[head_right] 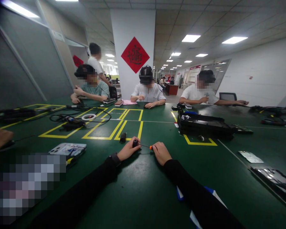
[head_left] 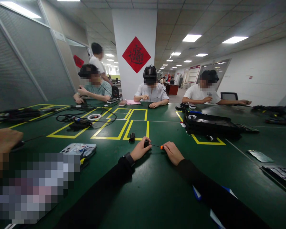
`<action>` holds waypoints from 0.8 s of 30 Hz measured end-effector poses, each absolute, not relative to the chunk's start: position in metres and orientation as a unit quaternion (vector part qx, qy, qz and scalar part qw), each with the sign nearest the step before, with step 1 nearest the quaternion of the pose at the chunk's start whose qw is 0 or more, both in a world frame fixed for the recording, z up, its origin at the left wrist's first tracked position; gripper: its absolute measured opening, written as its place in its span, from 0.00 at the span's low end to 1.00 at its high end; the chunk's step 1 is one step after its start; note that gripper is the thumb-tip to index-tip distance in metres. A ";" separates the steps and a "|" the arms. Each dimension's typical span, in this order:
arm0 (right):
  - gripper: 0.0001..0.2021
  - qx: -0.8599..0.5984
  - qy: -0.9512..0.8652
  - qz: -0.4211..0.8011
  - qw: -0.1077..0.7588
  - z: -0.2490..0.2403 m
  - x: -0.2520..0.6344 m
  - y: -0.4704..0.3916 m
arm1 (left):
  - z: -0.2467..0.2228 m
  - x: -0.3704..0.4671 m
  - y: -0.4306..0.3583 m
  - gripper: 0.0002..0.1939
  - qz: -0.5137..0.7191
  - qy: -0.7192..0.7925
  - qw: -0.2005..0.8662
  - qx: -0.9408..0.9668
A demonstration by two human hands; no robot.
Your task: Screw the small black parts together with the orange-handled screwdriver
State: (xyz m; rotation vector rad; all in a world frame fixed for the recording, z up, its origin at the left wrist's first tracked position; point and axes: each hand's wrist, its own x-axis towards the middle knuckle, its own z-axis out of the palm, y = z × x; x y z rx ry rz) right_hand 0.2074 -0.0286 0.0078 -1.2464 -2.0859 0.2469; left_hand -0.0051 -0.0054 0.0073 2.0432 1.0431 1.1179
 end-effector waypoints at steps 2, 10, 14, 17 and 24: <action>0.13 -0.478 -0.805 0.088 0.339 0.008 0.207 -0.028 | 0.008 -0.005 -0.005 0.10 0.419 0.393 0.293 0.764; 0.07 -0.480 -0.792 0.113 0.359 0.004 0.209 -0.029 | 0.009 -0.005 -0.006 0.10 0.417 0.397 0.298 0.762; 0.08 -0.484 -0.791 0.132 0.350 0.004 0.209 -0.029 | 0.009 -0.005 -0.007 0.10 0.417 0.394 0.300 0.762; 0.10 -0.481 -0.792 0.114 0.359 0.005 0.209 -0.028 | 0.009 -0.005 -0.006 0.10 0.417 0.398 0.303 0.759; 0.07 -0.463 -0.805 0.081 0.362 0.005 0.210 -0.026 | 0.008 -0.005 -0.005 0.10 0.415 0.398 0.295 0.763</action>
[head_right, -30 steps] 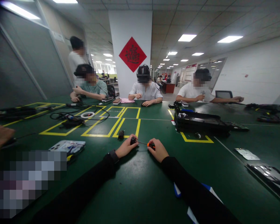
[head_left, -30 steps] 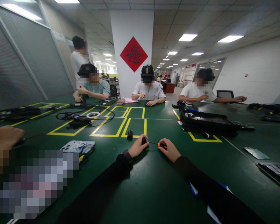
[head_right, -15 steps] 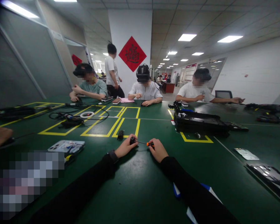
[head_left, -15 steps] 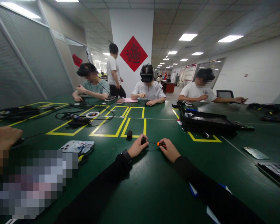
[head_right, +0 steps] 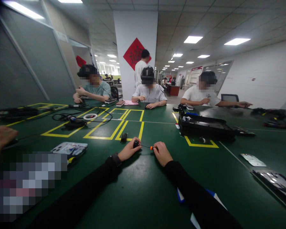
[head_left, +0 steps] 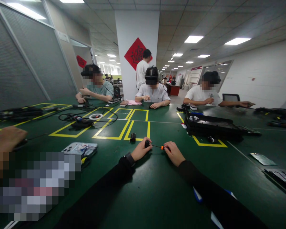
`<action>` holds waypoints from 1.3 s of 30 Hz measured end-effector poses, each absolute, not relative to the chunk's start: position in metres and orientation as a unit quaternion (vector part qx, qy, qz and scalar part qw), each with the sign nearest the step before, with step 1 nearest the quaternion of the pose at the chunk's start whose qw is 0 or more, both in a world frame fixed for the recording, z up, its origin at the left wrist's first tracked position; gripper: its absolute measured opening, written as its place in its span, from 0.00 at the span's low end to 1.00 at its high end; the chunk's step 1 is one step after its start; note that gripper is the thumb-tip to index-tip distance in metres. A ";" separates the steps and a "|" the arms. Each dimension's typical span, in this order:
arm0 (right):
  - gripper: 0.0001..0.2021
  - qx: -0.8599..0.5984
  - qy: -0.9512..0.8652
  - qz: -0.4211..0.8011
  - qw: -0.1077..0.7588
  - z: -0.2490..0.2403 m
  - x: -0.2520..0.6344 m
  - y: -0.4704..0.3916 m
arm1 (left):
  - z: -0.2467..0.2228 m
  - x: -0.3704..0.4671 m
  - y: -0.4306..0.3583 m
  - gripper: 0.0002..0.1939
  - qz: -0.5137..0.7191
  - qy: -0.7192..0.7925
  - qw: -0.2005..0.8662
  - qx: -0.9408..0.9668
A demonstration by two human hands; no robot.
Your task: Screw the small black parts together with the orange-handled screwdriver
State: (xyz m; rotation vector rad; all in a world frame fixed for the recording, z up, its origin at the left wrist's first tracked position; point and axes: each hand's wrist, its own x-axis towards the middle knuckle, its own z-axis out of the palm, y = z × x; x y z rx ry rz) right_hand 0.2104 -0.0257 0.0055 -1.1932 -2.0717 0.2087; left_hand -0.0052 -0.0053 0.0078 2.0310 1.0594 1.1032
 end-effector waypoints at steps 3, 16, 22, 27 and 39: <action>0.05 -0.476 -0.796 0.090 0.364 0.005 0.210 -0.027 | 0.008 -0.005 -0.006 0.10 0.415 0.399 0.287 0.765; 0.11 -0.466 -0.806 0.103 0.351 0.005 0.213 -0.023 | 0.009 -0.005 -0.008 0.10 0.422 0.396 0.306 0.756; 0.06 -0.464 -0.800 0.103 0.366 0.008 0.213 -0.027 | 0.009 -0.005 -0.007 0.10 0.421 0.401 0.311 0.751; 0.09 -0.475 -0.787 0.153 0.364 0.005 0.212 -0.026 | 0.007 -0.006 -0.005 0.10 0.421 0.395 0.296 0.761; 0.07 -0.453 -0.813 0.068 0.360 0.007 0.216 -0.021 | 0.005 -0.006 -0.004 0.10 0.415 0.399 0.303 0.759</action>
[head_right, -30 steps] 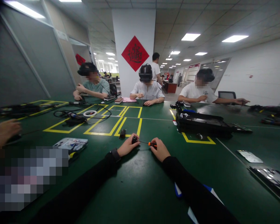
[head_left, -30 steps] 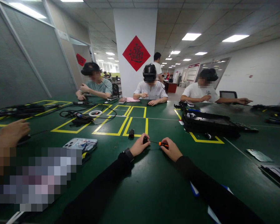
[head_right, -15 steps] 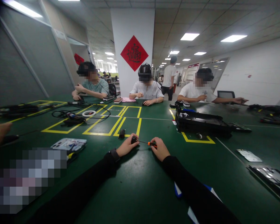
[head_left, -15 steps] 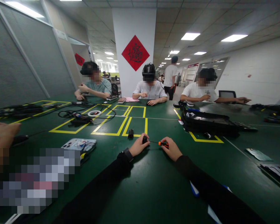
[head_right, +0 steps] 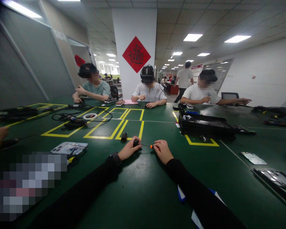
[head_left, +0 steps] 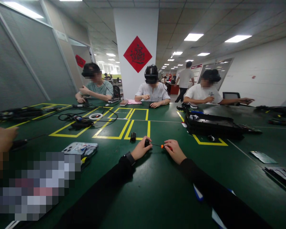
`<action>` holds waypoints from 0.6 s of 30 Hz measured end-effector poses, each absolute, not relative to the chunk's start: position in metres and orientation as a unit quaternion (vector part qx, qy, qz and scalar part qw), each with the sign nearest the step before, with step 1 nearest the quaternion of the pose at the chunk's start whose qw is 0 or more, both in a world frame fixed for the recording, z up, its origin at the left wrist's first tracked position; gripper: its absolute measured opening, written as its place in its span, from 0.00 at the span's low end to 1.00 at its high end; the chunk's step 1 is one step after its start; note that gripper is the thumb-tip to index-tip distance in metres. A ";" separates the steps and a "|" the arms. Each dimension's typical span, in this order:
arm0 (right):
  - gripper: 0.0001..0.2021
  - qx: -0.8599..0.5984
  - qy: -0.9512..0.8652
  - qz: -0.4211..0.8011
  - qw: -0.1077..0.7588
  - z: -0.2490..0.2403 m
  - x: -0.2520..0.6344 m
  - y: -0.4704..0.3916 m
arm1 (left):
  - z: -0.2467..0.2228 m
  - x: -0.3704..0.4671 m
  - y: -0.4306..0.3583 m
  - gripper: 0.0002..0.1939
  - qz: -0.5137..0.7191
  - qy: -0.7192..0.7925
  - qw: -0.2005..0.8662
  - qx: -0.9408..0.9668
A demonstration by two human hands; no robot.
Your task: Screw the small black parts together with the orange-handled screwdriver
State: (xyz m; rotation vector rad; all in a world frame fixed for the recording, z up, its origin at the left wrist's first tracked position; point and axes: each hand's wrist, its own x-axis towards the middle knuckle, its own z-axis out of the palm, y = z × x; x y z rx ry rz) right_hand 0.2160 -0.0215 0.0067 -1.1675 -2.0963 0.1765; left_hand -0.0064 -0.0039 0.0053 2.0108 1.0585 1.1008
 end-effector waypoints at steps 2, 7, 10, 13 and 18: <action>0.06 -0.456 -0.808 0.090 0.361 0.008 0.216 -0.025 | 0.006 -0.007 -0.004 0.10 0.413 0.396 0.296 0.765; 0.11 -0.467 -0.796 0.132 0.361 0.007 0.214 -0.026 | 0.007 -0.006 -0.005 0.10 0.417 0.398 0.285 0.766; 0.13 -0.470 -0.796 0.119 0.362 0.005 0.214 -0.022 | 0.007 -0.006 -0.006 0.10 0.414 0.400 0.288 0.765; 0.13 -0.460 -0.809 0.103 0.350 0.005 0.214 -0.020 | 0.007 -0.006 -0.006 0.10 0.414 0.400 0.291 0.764; 0.07 -0.454 -0.806 0.097 0.367 0.008 0.215 -0.023 | 0.008 -0.006 -0.005 0.10 0.415 0.397 0.289 0.766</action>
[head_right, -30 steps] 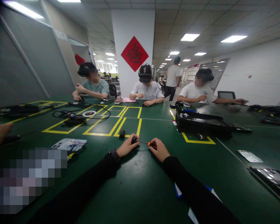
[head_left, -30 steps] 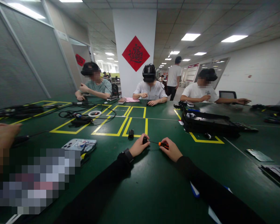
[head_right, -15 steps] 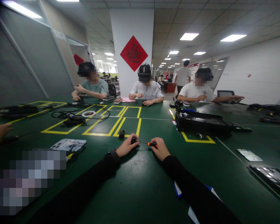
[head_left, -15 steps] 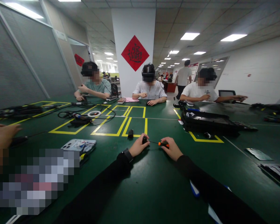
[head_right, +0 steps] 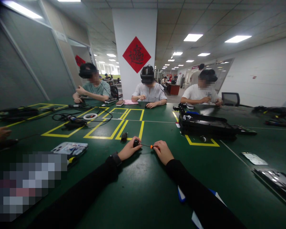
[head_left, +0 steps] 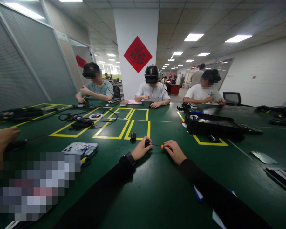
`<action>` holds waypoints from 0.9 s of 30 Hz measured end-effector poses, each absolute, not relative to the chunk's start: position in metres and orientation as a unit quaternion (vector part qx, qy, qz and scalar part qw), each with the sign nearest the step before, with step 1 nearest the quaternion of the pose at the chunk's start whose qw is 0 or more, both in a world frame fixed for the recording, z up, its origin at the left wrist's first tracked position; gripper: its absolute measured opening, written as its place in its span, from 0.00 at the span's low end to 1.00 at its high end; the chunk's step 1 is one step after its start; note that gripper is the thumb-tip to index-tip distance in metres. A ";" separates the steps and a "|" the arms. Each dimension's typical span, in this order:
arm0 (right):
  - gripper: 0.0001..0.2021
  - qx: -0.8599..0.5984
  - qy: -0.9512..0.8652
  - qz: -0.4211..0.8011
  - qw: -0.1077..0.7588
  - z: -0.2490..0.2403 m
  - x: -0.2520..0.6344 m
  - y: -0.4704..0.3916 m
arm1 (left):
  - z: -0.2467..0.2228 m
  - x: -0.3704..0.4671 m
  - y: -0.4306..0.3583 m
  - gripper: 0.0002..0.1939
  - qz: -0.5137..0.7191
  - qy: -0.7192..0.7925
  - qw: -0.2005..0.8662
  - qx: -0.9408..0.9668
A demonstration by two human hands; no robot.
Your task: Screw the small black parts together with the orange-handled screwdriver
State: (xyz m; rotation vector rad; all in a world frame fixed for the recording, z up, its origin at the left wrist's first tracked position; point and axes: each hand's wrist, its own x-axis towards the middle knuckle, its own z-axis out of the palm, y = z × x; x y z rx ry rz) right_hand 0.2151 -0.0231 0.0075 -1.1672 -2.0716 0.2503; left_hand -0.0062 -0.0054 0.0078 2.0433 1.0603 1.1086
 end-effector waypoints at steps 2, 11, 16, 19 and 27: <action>0.07 -0.466 -0.795 0.107 0.373 0.008 0.215 -0.025 | 0.008 -0.006 -0.006 0.10 0.412 0.399 0.285 0.768; 0.15 -0.470 -0.786 0.119 0.383 0.006 0.211 -0.025 | 0.006 -0.006 -0.005 0.10 0.414 0.394 0.290 0.768; 0.13 -0.468 -0.817 0.056 0.332 0.009 0.213 -0.026 | 0.007 -0.006 -0.005 0.10 0.412 0.394 0.298 0.766; 0.08 -0.479 -0.818 0.019 0.318 0.014 0.213 -0.031 | 0.007 -0.006 -0.005 0.10 0.408 0.387 0.300 0.771; 0.05 -0.484 -0.797 0.087 0.352 0.009 0.205 -0.031 | 0.010 -0.005 -0.007 0.11 0.407 0.376 0.290 0.780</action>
